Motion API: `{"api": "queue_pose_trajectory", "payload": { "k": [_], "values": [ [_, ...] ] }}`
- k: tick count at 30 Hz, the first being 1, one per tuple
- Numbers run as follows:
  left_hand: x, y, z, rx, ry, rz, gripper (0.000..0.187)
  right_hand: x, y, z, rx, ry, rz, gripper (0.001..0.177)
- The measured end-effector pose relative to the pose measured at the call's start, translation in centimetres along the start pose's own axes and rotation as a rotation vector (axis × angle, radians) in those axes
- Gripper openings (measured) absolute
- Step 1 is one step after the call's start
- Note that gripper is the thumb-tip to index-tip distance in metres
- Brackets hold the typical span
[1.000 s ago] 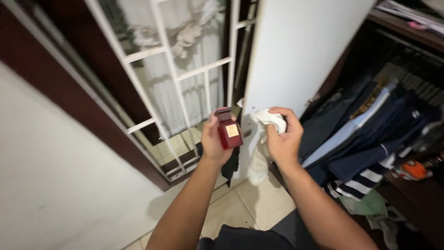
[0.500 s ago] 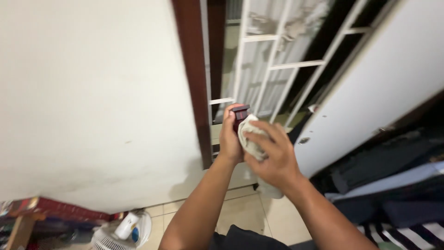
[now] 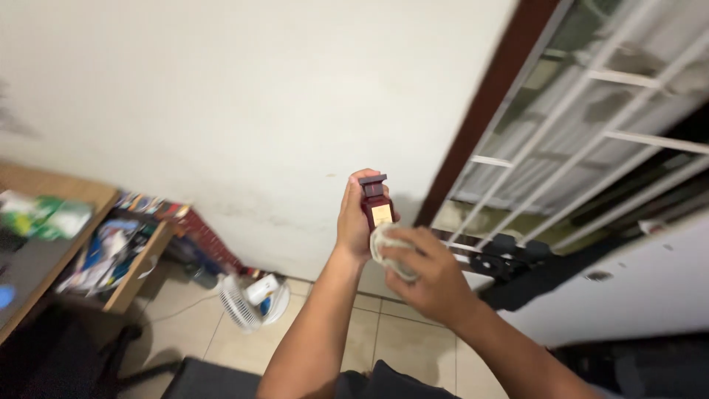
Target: Cleaning and organizing various perfume bottles in a closet.
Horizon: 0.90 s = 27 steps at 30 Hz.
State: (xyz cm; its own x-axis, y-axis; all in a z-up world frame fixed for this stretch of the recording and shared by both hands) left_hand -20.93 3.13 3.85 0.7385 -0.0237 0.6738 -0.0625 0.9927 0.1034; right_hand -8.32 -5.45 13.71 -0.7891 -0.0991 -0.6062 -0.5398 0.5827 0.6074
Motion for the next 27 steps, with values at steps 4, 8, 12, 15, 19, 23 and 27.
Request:
{"api": "queue_pose_trajectory", "payload": {
  "k": [4, 8, 12, 15, 19, 23, 27],
  "values": [
    [-4.2, -2.8, 0.1, 0.009, -0.016, 0.158, 0.042, 3.3, 1.2, -0.6, -0.024, 0.154, -0.164, 0.032],
    [-5.7, -5.5, 1.7, 0.022, -0.061, 0.205, 0.042, 4.8, 2.8, -2.0, -0.084, 0.184, -0.065, 0.031],
    [-8.5, -7.2, 4.5, 0.113, -0.008, 0.267, 0.043, 7.8, 0.6, -2.4, -0.155, 0.357, -0.214, 0.029],
    [-11.0, -7.9, 2.9, 0.142, -0.098, 0.270, 0.044, 8.7, 1.8, -2.2, -0.142, 0.468, -0.305, 0.031],
    [-8.7, -9.9, 4.4, 0.124, -0.098, 0.457, 0.045, 7.9, 2.9, -2.7, -0.146, 0.425, -0.184, 0.031],
    [-9.3, -11.8, 5.9, 0.234, -0.023, 0.422, 0.046, 8.1, 0.6, -2.9, -0.242, 0.533, -0.314, 0.035],
    [-9.6, -14.2, 4.4, 0.275, -0.154, 0.474, 0.053, 8.0, 1.4, -1.1, -0.141, 0.717, -0.300, 0.033]
  ]
}}
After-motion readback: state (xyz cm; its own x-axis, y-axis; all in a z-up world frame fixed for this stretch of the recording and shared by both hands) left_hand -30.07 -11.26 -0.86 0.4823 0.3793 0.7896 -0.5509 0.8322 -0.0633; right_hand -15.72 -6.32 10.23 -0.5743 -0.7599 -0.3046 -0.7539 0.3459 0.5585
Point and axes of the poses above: each hand's wrist, its own y-axis towards the middle knuckle, its own x-axis out of the palm, z = x × y, the point moved 5 cm from there along y, towards the middle knuckle, and after that the axes turned 11 degrees about y, right-handed, at the moved point
